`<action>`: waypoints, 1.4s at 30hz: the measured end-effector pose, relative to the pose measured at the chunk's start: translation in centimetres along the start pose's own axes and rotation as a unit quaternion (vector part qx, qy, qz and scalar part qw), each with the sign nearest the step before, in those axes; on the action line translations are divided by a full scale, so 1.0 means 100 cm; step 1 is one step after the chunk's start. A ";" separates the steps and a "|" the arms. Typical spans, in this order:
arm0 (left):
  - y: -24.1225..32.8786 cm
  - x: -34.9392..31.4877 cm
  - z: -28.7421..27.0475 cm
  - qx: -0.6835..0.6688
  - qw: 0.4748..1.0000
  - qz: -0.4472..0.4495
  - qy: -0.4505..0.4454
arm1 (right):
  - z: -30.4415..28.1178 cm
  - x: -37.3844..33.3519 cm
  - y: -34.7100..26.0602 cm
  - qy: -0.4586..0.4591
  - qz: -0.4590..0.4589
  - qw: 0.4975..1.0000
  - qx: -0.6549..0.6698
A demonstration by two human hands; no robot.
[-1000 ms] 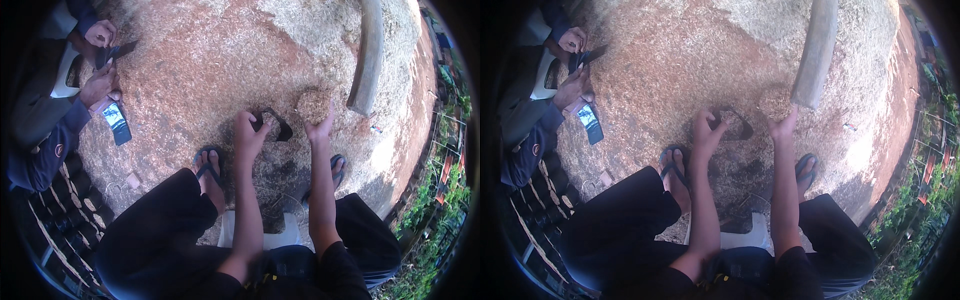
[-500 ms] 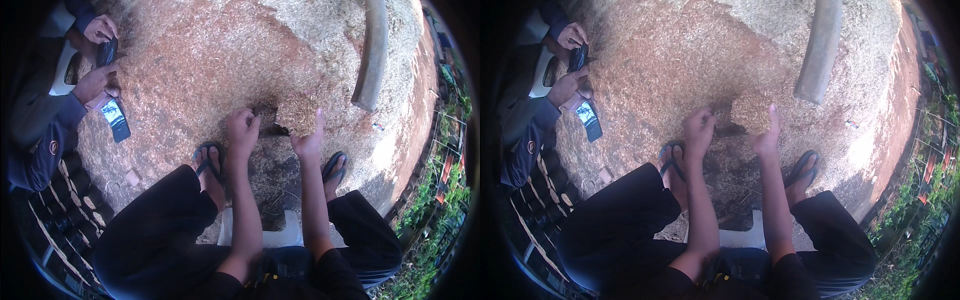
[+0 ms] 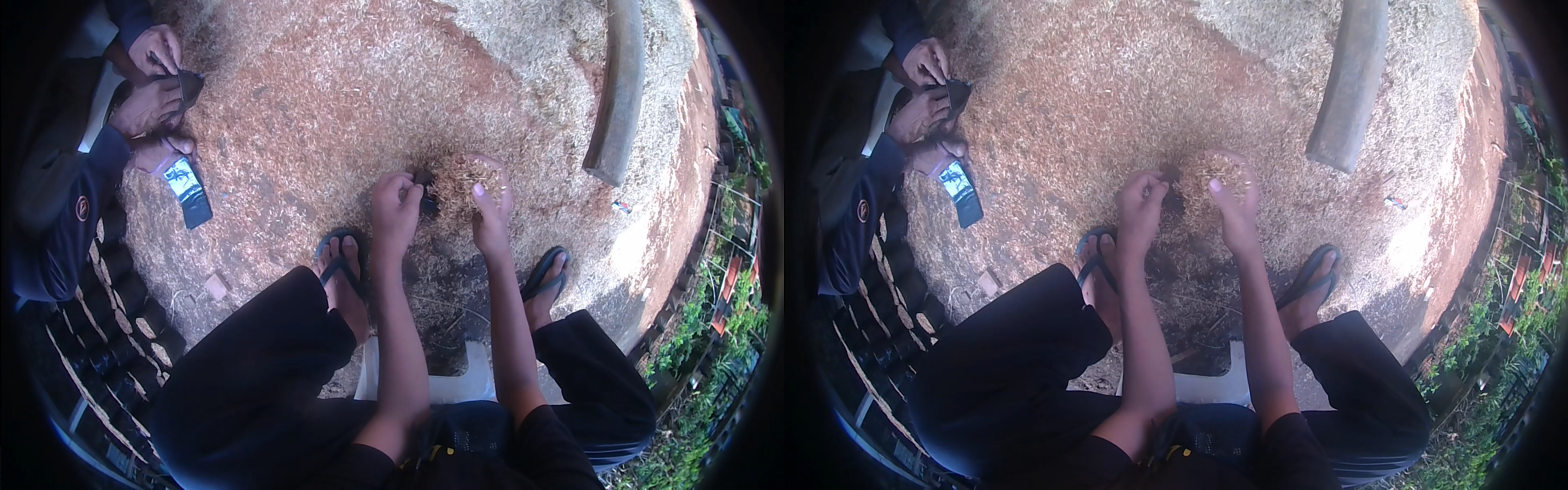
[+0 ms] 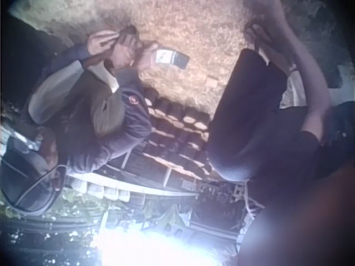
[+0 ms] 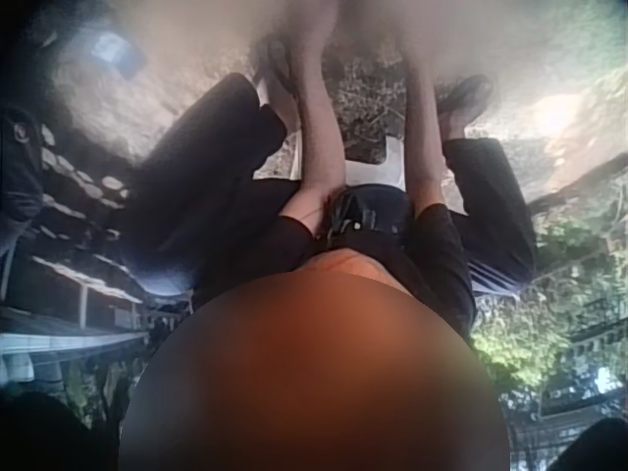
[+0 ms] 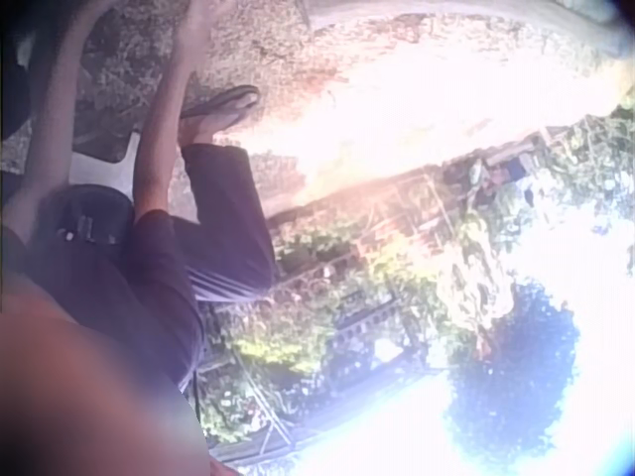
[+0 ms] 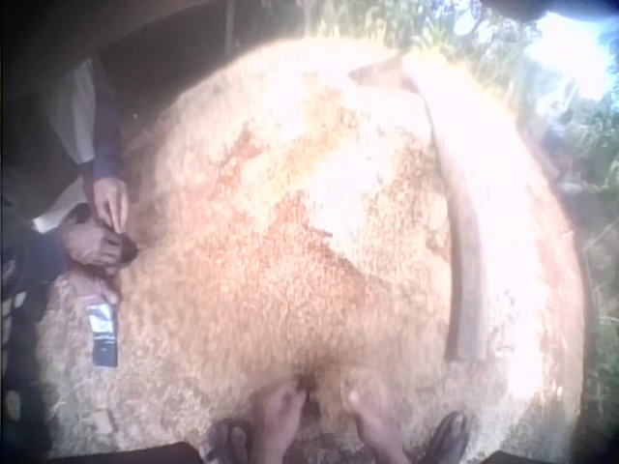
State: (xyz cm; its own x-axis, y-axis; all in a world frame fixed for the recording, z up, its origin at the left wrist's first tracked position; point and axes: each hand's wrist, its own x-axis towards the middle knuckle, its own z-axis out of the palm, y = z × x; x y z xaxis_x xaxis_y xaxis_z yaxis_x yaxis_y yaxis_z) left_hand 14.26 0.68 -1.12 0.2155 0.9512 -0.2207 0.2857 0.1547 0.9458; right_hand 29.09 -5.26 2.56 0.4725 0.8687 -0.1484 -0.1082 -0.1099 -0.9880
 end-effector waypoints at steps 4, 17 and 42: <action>0.002 -0.001 -0.005 0.021 0.999 -0.012 -0.028 | 0.001 0.002 0.003 0.007 0.013 1.000 -0.007; 0.004 -0.005 -0.001 0.059 0.998 -0.018 -0.025 | -0.002 -0.003 -0.019 -0.019 -0.050 0.991 -0.120; -0.009 -0.002 0.006 0.029 0.998 0.046 0.034 | 0.007 -0.020 -0.035 -0.085 -0.061 0.909 -0.403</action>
State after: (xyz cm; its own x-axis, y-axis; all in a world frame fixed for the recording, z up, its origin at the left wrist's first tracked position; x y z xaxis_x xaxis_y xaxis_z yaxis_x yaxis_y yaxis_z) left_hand 14.48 0.17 -2.02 0.1807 0.9768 -0.1146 0.3214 0.0515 0.9455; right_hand 27.89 -6.30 6.31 0.2887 0.9527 -0.0954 0.6438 -0.2669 -0.7171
